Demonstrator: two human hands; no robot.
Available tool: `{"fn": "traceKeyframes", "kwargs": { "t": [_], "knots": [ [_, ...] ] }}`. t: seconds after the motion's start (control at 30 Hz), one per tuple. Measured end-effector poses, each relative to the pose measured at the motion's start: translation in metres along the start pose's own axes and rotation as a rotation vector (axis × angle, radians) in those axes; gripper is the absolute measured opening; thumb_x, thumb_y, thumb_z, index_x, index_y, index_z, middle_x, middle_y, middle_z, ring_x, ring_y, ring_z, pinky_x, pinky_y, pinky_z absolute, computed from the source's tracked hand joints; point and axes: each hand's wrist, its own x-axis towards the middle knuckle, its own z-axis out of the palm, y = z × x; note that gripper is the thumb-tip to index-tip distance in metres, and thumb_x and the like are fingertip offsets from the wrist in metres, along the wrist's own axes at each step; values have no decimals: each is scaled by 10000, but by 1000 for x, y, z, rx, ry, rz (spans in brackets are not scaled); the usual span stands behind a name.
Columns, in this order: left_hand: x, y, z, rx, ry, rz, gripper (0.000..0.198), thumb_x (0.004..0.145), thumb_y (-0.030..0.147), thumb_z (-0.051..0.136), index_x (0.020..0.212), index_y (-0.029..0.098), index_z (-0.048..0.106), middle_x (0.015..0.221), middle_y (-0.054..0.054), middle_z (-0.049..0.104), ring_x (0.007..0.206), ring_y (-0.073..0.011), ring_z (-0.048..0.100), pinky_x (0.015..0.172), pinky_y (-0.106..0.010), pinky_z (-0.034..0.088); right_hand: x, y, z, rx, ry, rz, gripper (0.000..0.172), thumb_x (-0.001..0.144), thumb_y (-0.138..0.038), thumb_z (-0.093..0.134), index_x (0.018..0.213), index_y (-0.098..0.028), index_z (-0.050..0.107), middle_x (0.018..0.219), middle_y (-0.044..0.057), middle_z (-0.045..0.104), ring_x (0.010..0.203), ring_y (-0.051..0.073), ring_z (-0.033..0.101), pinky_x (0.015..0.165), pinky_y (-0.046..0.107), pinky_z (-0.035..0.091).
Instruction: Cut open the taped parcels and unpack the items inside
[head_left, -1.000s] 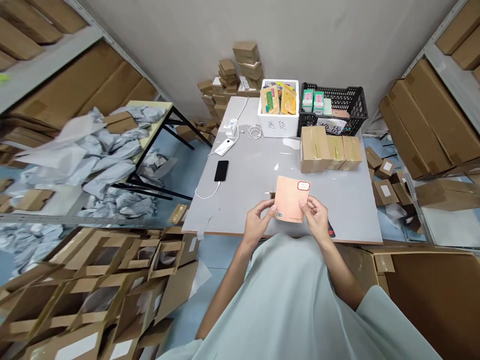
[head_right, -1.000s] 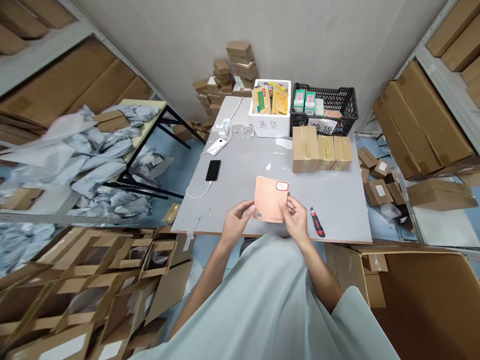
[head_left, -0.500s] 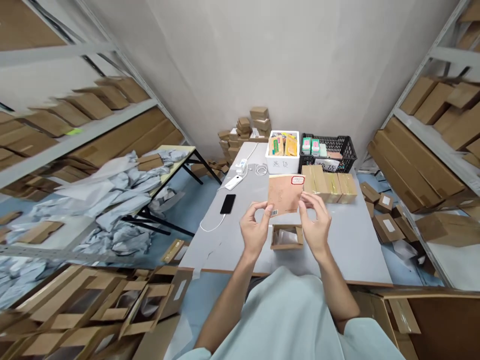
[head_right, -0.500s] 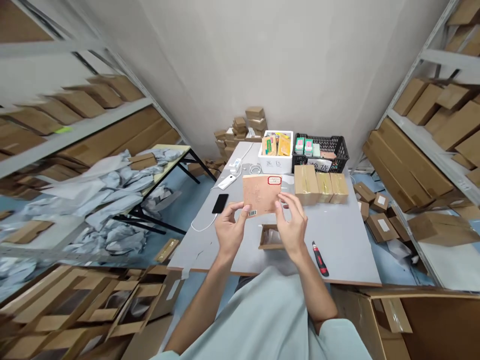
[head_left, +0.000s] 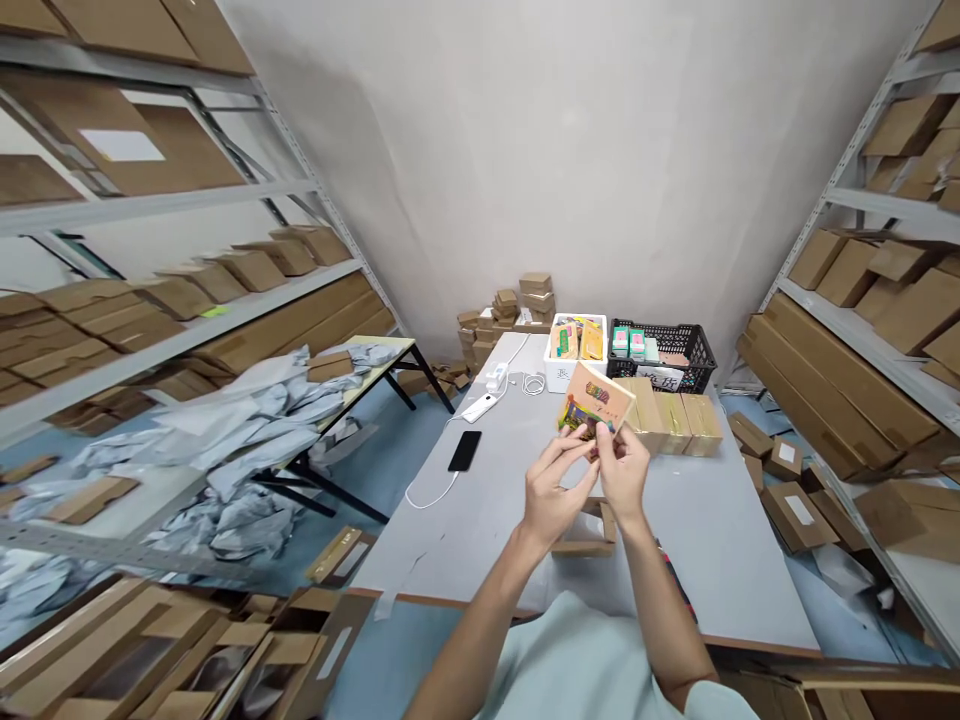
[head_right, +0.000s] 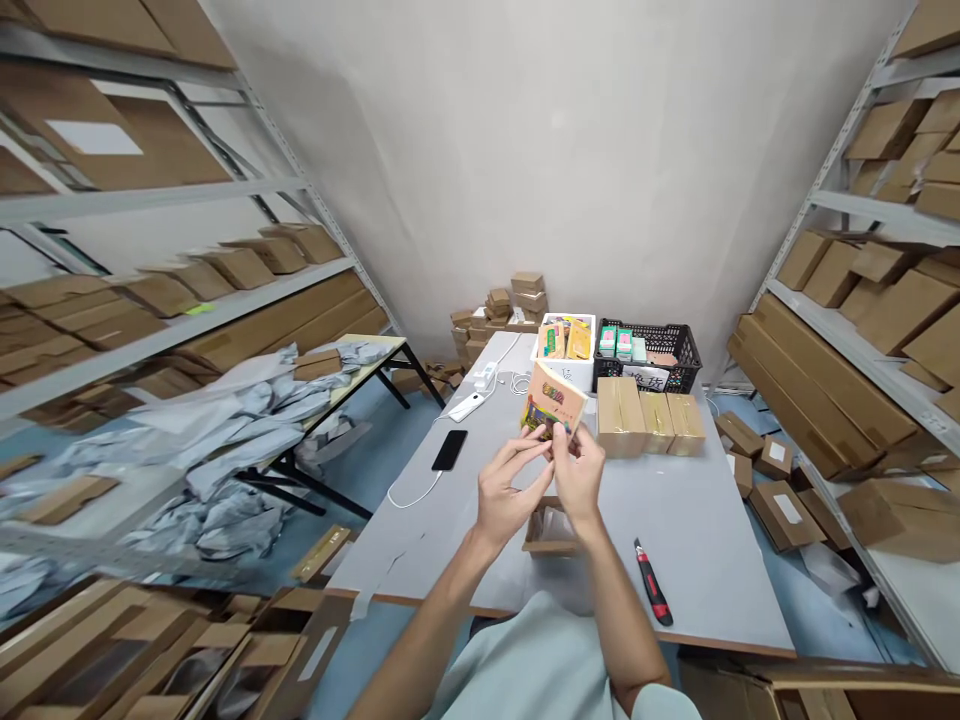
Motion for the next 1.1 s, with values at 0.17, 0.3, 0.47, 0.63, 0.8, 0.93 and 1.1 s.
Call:
{"fn": "traceKeyframes", "kwargs": {
  "t": [0.17, 0.3, 0.47, 0.63, 0.8, 0.93, 1.1],
  "knots": [
    [19, -19, -24, -56, -25, -413, 410, 985, 549, 845, 1236, 226, 870, 1228, -121, 856, 1204, -321, 814, 1190, -555, 614, 23, 3, -21, 59, -120, 60, 599, 975, -778, 761, 1022, -183, 821, 766, 35, 767, 637, 180, 674, 585, 272, 585],
    [28, -19, -26, -480, -199, -742, 576, 908, 758, 851, 974, 187, 879, 1026, -126, 874, 1033, -322, 830, 1008, -470, 675, 29, -2, -25, 110, -193, 44, 570, 965, -774, 784, 994, -205, 814, 787, 37, 779, 653, 194, 695, 600, 289, 610],
    [27, -6, -16, -561, -93, -790, 578, 839, 758, 917, 900, 187, 849, 907, -97, 845, 889, -281, 810, 881, -422, 684, 31, -3, -19, 96, -216, 25, 573, 1006, -767, 740, 1076, -207, 837, 903, 77, 847, 779, 253, 800, 709, 350, 693],
    [29, -9, -13, -416, 46, -707, 563, 897, 747, 871, 895, 185, 835, 905, -74, 810, 880, -243, 772, 861, -366, 657, 17, -9, -18, -176, 150, -272, 412, 1090, -523, 734, 1352, -219, 822, 1297, 162, 845, 1172, 296, 824, 966, 444, 723],
    [27, -6, -3, -196, 190, -521, 449, 984, 642, 837, 855, 212, 836, 908, -43, 772, 880, -200, 716, 848, -307, 607, -9, -14, -11, -286, -47, -432, 368, 1134, -340, 682, 1477, -259, 785, 1460, 164, 808, 1363, 308, 783, 1152, 506, 672],
    [16, 1, 14, -142, 214, -410, 306, 1017, 524, 838, 912, 237, 866, 907, -32, 770, 899, -205, 742, 968, -365, 641, -13, -7, 1, -225, -117, -324, 591, 1053, -473, 800, 1576, -209, 724, 1555, 207, 753, 1436, 355, 742, 1195, 543, 642],
    [1, -2, 27, 25, 27, -140, 246, 999, 410, 843, 1209, 290, 884, 1114, -59, 843, 1015, -239, 814, 1257, -573, 563, 5, 3, -4, -135, -45, -122, 469, 1030, -633, 782, 1187, -197, 853, 1041, 95, 868, 932, 253, 801, 882, 372, 684]
  ]
}}
